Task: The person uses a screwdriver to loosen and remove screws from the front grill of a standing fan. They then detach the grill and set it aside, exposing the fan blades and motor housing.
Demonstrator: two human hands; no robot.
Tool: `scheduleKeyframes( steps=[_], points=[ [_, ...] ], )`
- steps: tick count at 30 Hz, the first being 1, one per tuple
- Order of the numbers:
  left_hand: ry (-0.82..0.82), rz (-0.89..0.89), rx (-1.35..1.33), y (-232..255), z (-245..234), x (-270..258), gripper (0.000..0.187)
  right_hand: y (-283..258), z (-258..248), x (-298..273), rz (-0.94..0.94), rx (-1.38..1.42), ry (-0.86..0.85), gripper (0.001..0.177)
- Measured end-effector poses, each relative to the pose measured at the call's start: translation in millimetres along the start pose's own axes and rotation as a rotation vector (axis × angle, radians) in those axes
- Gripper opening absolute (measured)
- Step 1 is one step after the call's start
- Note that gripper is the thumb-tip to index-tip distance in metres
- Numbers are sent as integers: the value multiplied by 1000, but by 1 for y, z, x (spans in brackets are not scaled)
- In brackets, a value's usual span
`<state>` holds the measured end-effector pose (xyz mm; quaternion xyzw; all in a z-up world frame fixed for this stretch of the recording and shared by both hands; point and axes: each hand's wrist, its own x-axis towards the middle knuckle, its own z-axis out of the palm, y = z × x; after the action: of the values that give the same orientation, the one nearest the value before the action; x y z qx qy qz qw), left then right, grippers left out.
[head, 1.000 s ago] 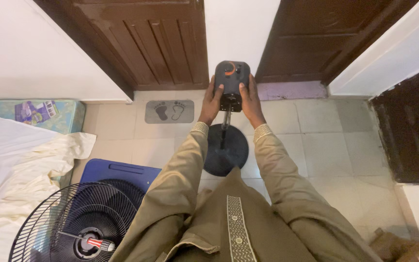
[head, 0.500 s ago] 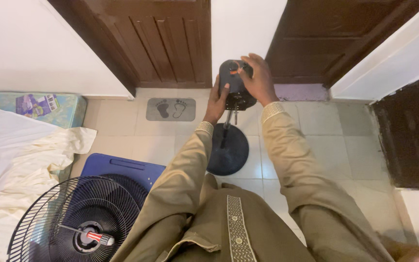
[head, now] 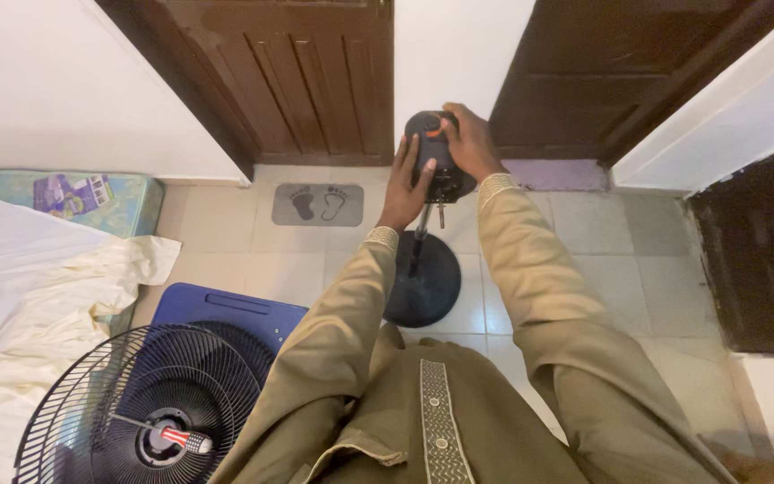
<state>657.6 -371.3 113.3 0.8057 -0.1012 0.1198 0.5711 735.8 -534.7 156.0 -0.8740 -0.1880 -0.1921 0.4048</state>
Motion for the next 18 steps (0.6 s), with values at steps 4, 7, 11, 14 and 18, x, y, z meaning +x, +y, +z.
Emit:
scheduleKeyframes(
  steps=[4,7,11,14,18],
  points=[
    [-9,-17,-15,5,-3,0,67,-11,-15,-4,13,65,30,27],
    [-23,-20,-25,3,-4,1,64,-20,-27,-5,-31,66,32,26],
    [-39,-15,-27,0,-3,0,61,-26,-30,-1,155,-5,-35,26],
    [-27,-6,-50,0,-4,0,61,-25,-27,-3,32,60,71,31],
    [-33,-30,-74,1,-5,-3,60,-19,-18,-6,104,111,103,20]
  ],
)
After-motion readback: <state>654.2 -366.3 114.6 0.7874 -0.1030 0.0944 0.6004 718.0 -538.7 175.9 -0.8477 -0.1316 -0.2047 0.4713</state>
